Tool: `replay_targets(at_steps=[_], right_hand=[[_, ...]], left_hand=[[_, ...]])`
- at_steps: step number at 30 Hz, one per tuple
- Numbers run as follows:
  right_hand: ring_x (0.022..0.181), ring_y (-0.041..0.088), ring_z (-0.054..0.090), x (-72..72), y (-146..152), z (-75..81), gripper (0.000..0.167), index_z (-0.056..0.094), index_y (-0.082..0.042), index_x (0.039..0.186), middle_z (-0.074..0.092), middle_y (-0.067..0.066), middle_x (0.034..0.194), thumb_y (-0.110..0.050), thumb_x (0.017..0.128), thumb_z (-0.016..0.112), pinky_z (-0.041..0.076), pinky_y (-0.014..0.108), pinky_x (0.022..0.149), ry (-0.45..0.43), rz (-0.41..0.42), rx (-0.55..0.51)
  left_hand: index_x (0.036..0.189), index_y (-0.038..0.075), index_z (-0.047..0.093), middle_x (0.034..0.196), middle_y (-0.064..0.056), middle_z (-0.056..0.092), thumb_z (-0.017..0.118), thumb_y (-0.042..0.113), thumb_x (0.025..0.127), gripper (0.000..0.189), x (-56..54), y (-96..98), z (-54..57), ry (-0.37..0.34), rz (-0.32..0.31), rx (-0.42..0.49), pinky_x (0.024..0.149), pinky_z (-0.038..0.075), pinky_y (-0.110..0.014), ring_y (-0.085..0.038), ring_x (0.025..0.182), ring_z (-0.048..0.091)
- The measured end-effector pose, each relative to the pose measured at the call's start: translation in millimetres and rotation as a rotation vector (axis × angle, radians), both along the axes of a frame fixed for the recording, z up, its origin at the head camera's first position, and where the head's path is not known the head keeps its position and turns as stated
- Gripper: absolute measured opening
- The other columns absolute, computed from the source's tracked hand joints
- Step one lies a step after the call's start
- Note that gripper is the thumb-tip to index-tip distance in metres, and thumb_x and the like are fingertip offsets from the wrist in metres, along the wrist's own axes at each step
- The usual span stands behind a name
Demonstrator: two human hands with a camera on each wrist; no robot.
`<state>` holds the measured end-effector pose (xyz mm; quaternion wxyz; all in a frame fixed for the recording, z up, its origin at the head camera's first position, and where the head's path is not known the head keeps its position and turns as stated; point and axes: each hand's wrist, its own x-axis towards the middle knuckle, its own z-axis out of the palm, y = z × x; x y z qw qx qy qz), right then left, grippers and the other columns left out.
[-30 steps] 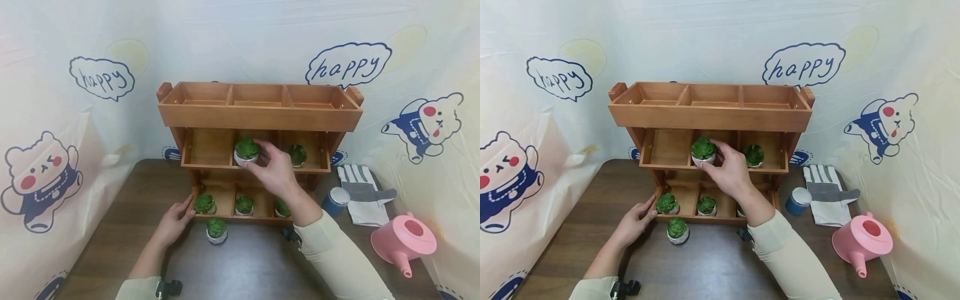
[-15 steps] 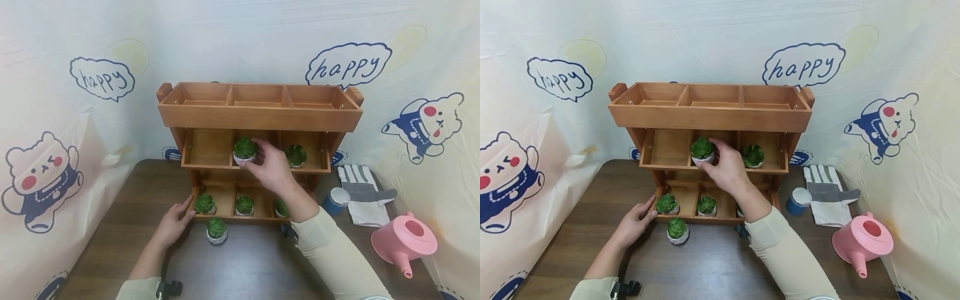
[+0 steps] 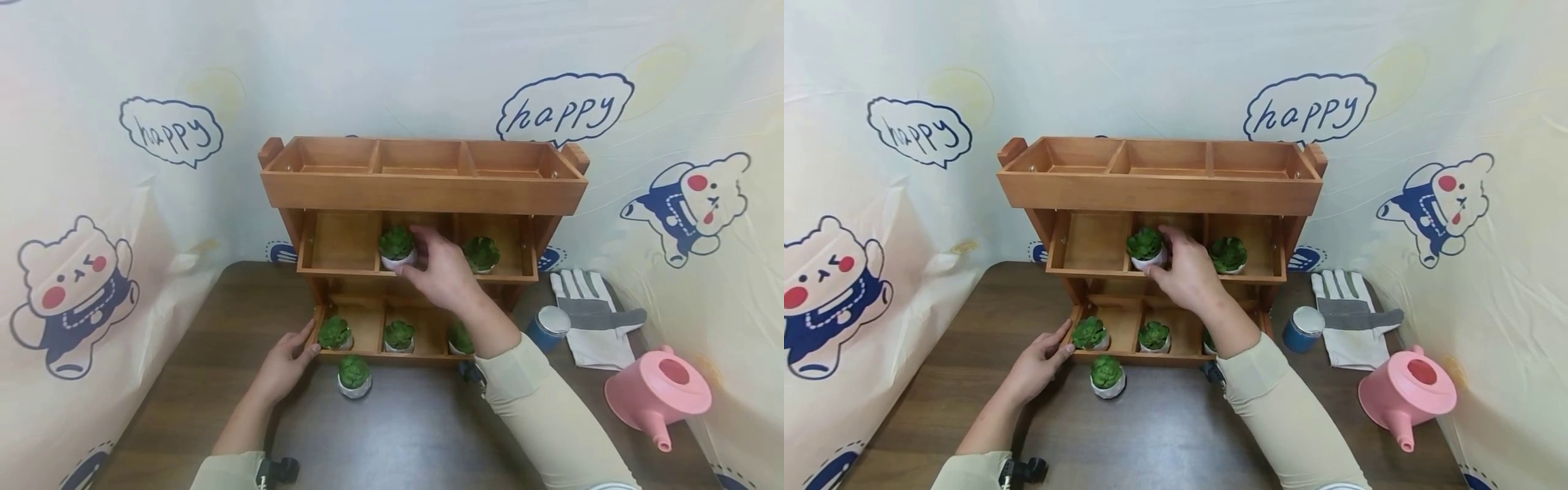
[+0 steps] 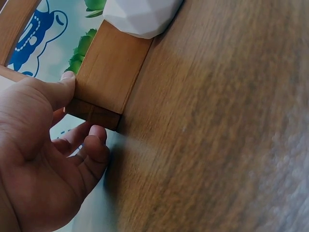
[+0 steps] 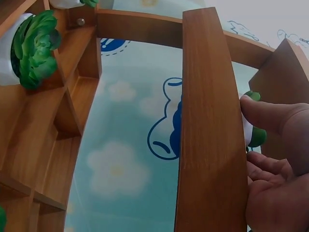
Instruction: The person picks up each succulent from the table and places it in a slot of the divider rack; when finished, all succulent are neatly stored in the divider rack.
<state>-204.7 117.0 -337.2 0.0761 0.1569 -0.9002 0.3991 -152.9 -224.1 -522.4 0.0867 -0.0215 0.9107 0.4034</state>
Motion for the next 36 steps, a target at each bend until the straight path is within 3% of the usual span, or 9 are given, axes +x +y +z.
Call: replay_targets(at_steps=[16, 26, 36], right_hand=[[0.118, 0.023, 0.067, -1.0, 2.6, -0.8, 0.075, 0.045, -0.008, 0.153, 0.062, 0.012, 0.136, -0.025, 0.090, 0.083, 0.056, 0.039, 0.098, -0.019, 0.018, -0.016], [0.125, 0.027, 0.064, -0.1, 4.8, -0.6, 0.076, 0.043, -0.011, 0.155, 0.057, 0.011, 0.147, -0.026, 0.091, 0.081, 0.053, 0.041, 0.102, -0.041, 0.023, -0.009], [0.125, 0.026, 0.064, 14.0, 11.5, 1.4, 0.077, 0.045, -0.011, 0.155, 0.061, 0.012, 0.143, -0.030, 0.090, 0.082, 0.054, 0.042, 0.101, -0.060, 0.027, -0.083]], left_hand=[[0.162, 0.034, 0.035, 0.148, -0.016, 0.050, 0.055, 0.059, 0.102, 0.068, -0.3, -1.2, 0.0, 0.029, -0.013, -0.018, 0.110, 0.034, -0.070, -0.044, 0.139, 0.046], [0.162, 0.036, 0.035, 0.149, -0.016, 0.049, 0.055, 0.062, 0.101, 0.069, -0.5, -0.7, -1.6, 0.013, -0.003, -0.009, 0.110, 0.033, -0.071, -0.044, 0.140, 0.045], [0.162, 0.033, 0.035, 0.145, -0.016, 0.052, 0.055, 0.059, 0.102, 0.068, 0.0, 1.2, -0.3, 0.037, -0.015, -0.017, 0.110, 0.035, -0.070, -0.043, 0.137, 0.048]])
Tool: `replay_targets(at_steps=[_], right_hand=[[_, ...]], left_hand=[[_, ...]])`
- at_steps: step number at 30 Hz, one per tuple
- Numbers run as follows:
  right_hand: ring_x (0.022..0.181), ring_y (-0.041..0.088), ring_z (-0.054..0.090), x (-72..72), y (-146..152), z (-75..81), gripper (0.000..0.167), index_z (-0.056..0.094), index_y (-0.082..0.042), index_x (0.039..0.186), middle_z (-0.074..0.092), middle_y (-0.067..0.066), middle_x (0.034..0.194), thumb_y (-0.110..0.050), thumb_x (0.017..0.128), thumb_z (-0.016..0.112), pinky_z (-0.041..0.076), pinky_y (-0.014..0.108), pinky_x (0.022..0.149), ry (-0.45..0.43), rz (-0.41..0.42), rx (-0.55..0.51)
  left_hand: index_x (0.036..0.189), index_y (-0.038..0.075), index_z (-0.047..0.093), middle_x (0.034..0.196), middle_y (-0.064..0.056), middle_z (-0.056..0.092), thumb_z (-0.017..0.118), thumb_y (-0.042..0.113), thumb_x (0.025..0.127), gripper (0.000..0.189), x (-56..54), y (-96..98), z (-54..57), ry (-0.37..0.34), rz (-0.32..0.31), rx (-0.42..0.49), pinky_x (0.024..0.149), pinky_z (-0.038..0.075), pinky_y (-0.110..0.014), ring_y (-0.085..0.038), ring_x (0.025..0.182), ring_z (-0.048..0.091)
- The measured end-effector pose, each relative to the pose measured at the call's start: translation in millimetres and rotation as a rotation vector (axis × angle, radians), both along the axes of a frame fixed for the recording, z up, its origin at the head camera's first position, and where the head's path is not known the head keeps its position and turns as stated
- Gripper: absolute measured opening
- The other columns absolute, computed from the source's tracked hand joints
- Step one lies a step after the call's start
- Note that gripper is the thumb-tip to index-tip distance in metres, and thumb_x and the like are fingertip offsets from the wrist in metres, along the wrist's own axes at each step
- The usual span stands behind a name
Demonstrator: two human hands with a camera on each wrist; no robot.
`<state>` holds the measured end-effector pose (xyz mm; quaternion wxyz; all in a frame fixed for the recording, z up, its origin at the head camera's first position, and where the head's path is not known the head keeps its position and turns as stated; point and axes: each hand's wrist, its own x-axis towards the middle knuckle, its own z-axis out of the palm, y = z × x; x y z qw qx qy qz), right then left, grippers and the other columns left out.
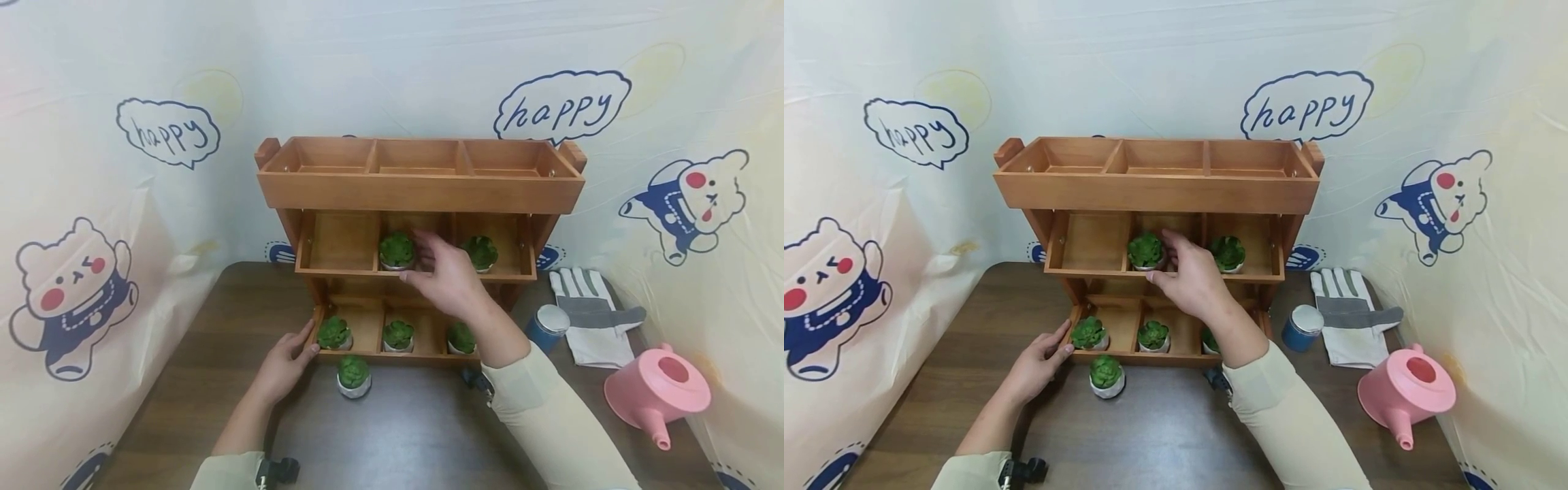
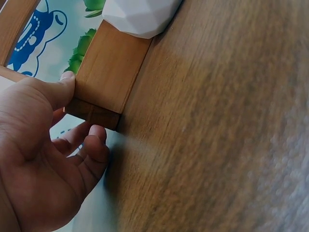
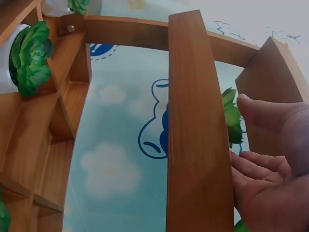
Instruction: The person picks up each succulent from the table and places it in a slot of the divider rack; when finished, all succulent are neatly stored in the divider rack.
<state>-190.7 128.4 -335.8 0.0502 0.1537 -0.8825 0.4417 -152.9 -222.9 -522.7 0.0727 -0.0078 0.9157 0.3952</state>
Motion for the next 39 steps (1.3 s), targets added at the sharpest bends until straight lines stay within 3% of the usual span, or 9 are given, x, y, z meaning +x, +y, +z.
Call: replay_targets(at_steps=[8, 21, 28, 39], right_hand=[[0.125, 0.024, 0.065, 11.1, 8.3, -1.5, 0.071, 0.049, -0.005, 0.152, 0.061, 0.009, 0.142, -0.026, 0.092, 0.081, 0.053, 0.038, 0.103, 0.022, 0.021, -0.091], [0.110, 0.022, 0.071, 25.2, 11.6, -9.3, 0.058, 0.058, -0.007, 0.143, 0.070, 0.010, 0.128, -0.019, 0.092, 0.082, 0.057, 0.037, 0.096, 0.129, -0.002, -0.151], [0.105, 0.020, 0.073, 31.1, 6.6, -18.9, 0.051, 0.062, -0.002, 0.137, 0.073, 0.009, 0.120, -0.012, 0.090, 0.082, 0.058, 0.031, 0.093, 0.162, 0.000, -0.230], [0.101, 0.015, 0.073, 45.3, -5.8, -40.0, 0.049, 0.065, -0.007, 0.133, 0.074, 0.004, 0.117, -0.009, 0.088, 0.084, 0.058, 0.028, 0.091, 0.178, 0.039, -0.277]], left_hand=[[0.162, 0.033, 0.035, 0.146, -0.015, 0.052, 0.055, 0.059, 0.102, 0.068, -0.3, -0.6, -1.5, 0.004, -0.003, -0.009, 0.110, 0.035, -0.069, -0.042, 0.137, 0.048], [0.162, 0.033, 0.036, 0.148, -0.017, 0.051, 0.055, 0.057, 0.103, 0.067, -0.2, -1.5, -1.3, 0.020, -0.008, -0.003, 0.112, 0.033, -0.069, -0.044, 0.139, 0.046], [0.162, 0.033, 0.035, 0.149, -0.017, 0.050, 0.055, 0.058, 0.103, 0.067, -0.8, -1.8, -3.5, 0.018, -0.014, -0.007, 0.112, 0.033, -0.070, -0.045, 0.139, 0.046], [0.162, 0.033, 0.035, 0.147, -0.016, 0.051, 0.054, 0.060, 0.102, 0.069, -1.7, -2.9, -2.7, 0.011, -0.018, -0.007, 0.111, 0.033, -0.070, -0.044, 0.139, 0.046]])
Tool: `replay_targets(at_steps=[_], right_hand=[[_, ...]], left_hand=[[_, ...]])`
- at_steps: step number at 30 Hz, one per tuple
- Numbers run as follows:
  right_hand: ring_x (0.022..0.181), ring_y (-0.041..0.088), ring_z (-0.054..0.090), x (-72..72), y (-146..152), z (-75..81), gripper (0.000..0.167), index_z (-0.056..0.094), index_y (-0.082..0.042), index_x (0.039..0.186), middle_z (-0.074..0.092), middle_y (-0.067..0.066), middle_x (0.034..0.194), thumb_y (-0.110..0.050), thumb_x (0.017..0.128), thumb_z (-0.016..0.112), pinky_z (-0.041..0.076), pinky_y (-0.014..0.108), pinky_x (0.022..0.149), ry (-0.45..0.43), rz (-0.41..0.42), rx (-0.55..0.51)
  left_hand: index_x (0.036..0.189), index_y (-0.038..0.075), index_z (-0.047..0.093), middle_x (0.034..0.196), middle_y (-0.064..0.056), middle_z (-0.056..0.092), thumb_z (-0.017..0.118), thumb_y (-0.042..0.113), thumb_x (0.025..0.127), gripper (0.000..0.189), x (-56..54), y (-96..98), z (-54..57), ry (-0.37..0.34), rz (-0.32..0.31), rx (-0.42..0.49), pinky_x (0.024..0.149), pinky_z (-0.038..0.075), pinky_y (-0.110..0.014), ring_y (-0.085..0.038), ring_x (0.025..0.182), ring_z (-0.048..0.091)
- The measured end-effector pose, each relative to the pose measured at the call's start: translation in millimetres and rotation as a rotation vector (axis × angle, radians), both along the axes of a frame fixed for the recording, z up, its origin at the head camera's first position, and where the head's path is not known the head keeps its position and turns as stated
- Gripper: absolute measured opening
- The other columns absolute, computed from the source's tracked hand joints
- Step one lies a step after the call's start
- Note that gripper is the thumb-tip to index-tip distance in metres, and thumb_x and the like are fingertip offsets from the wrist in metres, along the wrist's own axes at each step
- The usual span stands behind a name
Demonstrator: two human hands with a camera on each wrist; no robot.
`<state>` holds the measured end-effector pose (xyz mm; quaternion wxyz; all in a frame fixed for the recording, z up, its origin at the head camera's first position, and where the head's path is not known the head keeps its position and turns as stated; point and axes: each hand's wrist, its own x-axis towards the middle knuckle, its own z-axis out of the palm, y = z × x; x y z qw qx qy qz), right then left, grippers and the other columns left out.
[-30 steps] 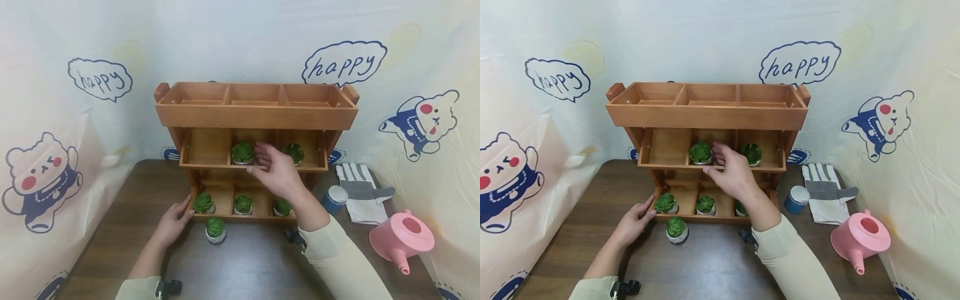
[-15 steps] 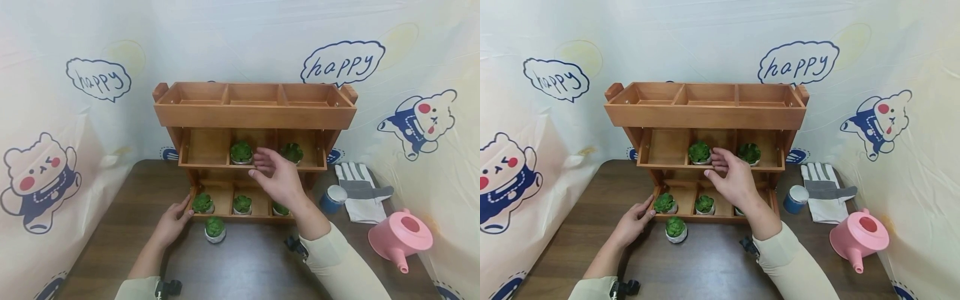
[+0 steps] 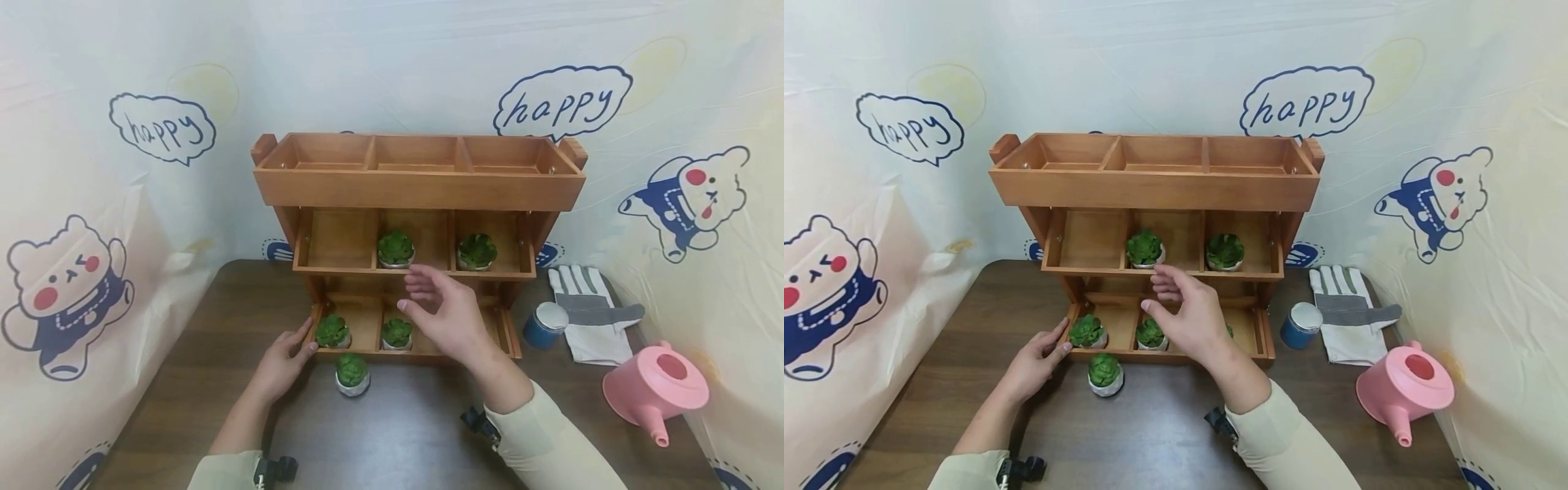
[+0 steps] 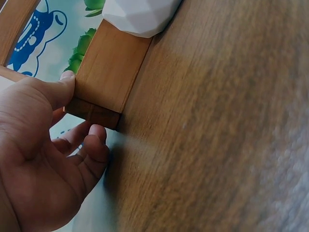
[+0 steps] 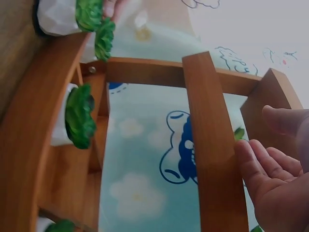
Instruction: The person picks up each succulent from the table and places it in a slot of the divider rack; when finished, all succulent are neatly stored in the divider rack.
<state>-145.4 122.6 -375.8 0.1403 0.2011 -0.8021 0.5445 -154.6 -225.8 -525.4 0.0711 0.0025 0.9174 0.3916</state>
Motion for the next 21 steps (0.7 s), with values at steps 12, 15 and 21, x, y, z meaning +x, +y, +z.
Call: replay_targets(at_steps=[12, 15, 21], right_hand=[[0.105, 0.022, 0.072, 12.2, -10.9, -18.4, 0.050, 0.065, -0.008, 0.133, 0.073, 0.004, 0.118, -0.009, 0.087, 0.085, 0.058, 0.028, 0.091, -0.009, 0.042, 0.011], [0.106, 0.021, 0.072, 14.7, -12.5, -23.4, 0.050, 0.064, -0.009, 0.134, 0.072, 0.002, 0.120, -0.011, 0.088, 0.084, 0.058, 0.029, 0.092, -0.021, 0.048, 0.034], [0.106, 0.017, 0.071, 19.6, -15.8, -31.7, 0.050, 0.064, -0.010, 0.135, 0.072, -0.001, 0.120, -0.014, 0.089, 0.083, 0.057, 0.031, 0.093, -0.035, 0.048, 0.077]], left_hand=[[0.162, 0.032, 0.035, 0.146, -0.015, 0.052, 0.055, 0.057, 0.103, 0.067, 0.5, 1.0, 0.0, 0.011, -0.001, 0.003, 0.112, 0.034, -0.068, -0.042, 0.138, 0.047], [0.162, 0.032, 0.035, 0.145, -0.015, 0.053, 0.055, 0.057, 0.103, 0.067, 0.7, 1.0, -0.1, 0.019, -0.003, 0.003, 0.112, 0.034, -0.068, -0.042, 0.138, 0.048], [0.162, 0.031, 0.037, 0.142, -0.014, 0.055, 0.057, 0.054, 0.104, 0.065, 1.0, 1.7, -0.5, 0.027, 0.001, 0.017, 0.112, 0.035, -0.067, -0.040, 0.136, 0.049]])
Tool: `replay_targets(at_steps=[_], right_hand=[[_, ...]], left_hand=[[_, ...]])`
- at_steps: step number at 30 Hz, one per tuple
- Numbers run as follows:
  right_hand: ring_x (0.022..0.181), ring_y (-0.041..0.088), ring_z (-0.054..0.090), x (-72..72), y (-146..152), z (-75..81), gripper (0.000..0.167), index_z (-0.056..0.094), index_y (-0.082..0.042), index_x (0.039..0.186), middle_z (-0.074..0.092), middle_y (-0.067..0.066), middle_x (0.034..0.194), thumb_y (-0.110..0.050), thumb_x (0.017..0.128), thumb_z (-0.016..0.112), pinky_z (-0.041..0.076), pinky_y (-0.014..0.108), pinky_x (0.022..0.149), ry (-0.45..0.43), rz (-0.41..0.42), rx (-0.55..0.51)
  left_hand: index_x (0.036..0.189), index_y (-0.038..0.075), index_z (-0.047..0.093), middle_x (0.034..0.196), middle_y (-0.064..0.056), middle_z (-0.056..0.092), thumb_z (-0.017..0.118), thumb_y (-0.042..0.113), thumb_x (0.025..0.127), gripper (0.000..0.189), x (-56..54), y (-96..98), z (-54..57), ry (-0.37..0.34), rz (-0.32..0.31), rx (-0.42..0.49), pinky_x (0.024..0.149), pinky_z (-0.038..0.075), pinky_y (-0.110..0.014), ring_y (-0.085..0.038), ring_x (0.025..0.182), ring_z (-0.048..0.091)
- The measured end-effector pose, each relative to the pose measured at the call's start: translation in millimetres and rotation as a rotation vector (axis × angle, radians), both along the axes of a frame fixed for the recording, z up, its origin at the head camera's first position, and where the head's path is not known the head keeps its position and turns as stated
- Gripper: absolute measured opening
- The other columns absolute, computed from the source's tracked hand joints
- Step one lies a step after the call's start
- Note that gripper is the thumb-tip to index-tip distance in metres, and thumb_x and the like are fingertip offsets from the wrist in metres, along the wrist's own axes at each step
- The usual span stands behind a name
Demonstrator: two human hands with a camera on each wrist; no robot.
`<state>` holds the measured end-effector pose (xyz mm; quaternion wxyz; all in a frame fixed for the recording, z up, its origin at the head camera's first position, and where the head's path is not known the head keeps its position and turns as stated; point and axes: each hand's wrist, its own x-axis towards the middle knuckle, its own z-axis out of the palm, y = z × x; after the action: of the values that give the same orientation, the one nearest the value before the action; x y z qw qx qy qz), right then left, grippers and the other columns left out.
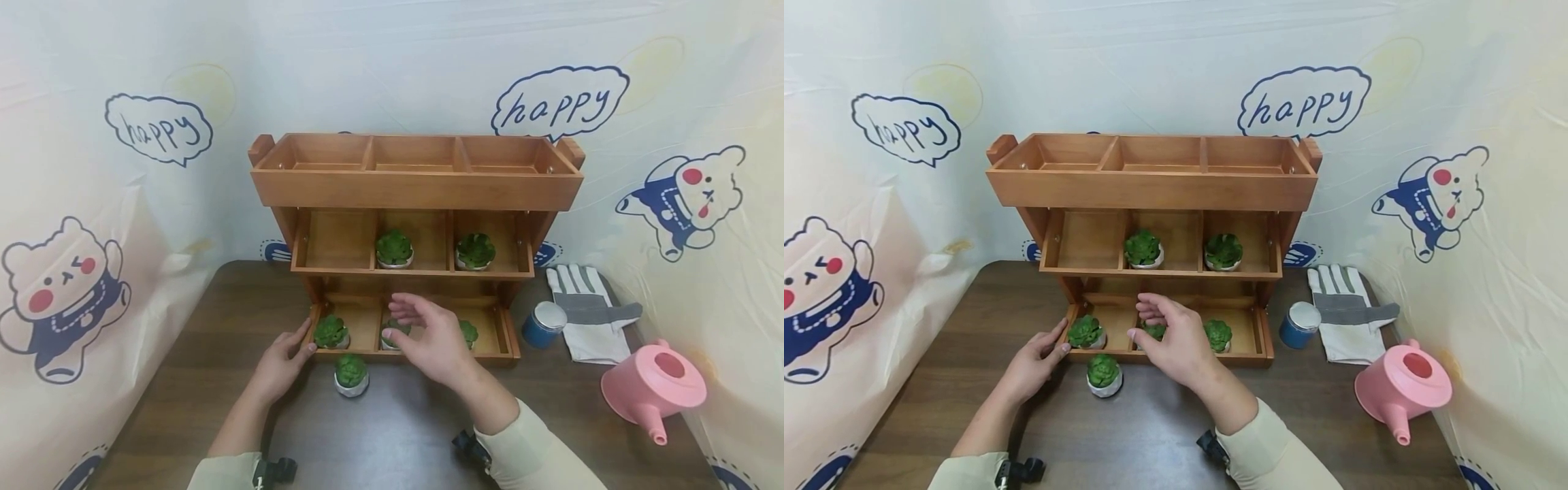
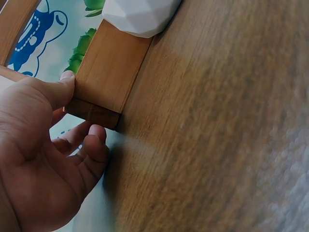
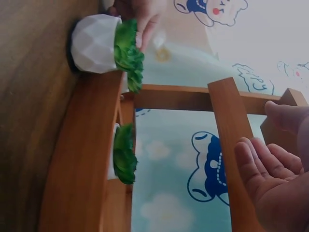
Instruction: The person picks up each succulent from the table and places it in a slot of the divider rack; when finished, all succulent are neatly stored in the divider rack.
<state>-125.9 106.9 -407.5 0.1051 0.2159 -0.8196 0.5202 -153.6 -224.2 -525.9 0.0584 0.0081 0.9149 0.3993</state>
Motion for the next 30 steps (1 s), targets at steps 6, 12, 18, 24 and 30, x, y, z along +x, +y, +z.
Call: replay_targets(at_steps=[6, 12, 18, 24, 30], right_hand=[[0.107, 0.017, 0.071, 3.0, -4.5, -9.7, 0.054, 0.062, -0.006, 0.136, 0.072, 0.004, 0.121, -0.012, 0.087, 0.085, 0.058, 0.031, 0.093, -0.012, 0.047, 0.005], [0.106, 0.015, 0.071, 6.3, -8.8, -19.5, 0.062, 0.058, -0.008, 0.141, 0.071, 0.003, 0.124, -0.019, 0.087, 0.086, 0.058, 0.034, 0.092, -0.083, 0.093, 0.064], [0.118, 0.026, 0.067, 6.8, -13.8, -29.1, 0.071, 0.051, -0.006, 0.148, 0.067, 0.010, 0.133, -0.023, 0.088, 0.085, 0.053, 0.040, 0.102, -0.189, 0.172, 0.133], [0.121, 0.022, 0.065, 5.7, -17.7, -42.5, 0.077, 0.049, -0.010, 0.151, 0.066, 0.007, 0.136, -0.033, 0.087, 0.086, 0.051, 0.036, 0.104, -0.236, 0.206, 0.271], [0.122, 0.022, 0.064, 4.0, -21.6, -52.1, 0.079, 0.050, -0.006, 0.150, 0.066, 0.008, 0.136, -0.033, 0.086, 0.087, 0.051, 0.033, 0.104, -0.244, 0.226, 0.303]], left_hand=[[0.162, 0.029, 0.038, 0.137, -0.014, 0.057, 0.058, 0.050, 0.105, 0.064, 1.0, 0.5, 0.5, 0.007, 0.003, 0.019, 0.111, 0.036, -0.066, -0.039, 0.134, 0.051], [0.162, 0.031, 0.037, 0.138, -0.013, 0.056, 0.057, 0.053, 0.104, 0.065, 1.1, -0.8, -0.1, -0.004, 0.005, 0.020, 0.111, 0.036, -0.066, -0.039, 0.135, 0.050], [0.162, 0.033, 0.037, 0.138, -0.013, 0.056, 0.056, 0.055, 0.103, 0.065, 0.3, -1.7, -1.1, -0.006, 0.010, 0.022, 0.111, 0.036, -0.066, -0.038, 0.134, 0.050], [0.161, 0.033, 0.037, 0.136, -0.013, 0.057, 0.056, 0.056, 0.103, 0.065, 0.8, -1.4, -1.5, 0.001, 0.004, 0.017, 0.110, 0.037, -0.066, -0.037, 0.132, 0.052], [0.161, 0.033, 0.038, 0.137, -0.013, 0.056, 0.057, 0.055, 0.103, 0.065, 0.3, -1.0, -1.0, 0.007, 0.001, 0.012, 0.110, 0.038, -0.065, -0.037, 0.133, 0.052]])
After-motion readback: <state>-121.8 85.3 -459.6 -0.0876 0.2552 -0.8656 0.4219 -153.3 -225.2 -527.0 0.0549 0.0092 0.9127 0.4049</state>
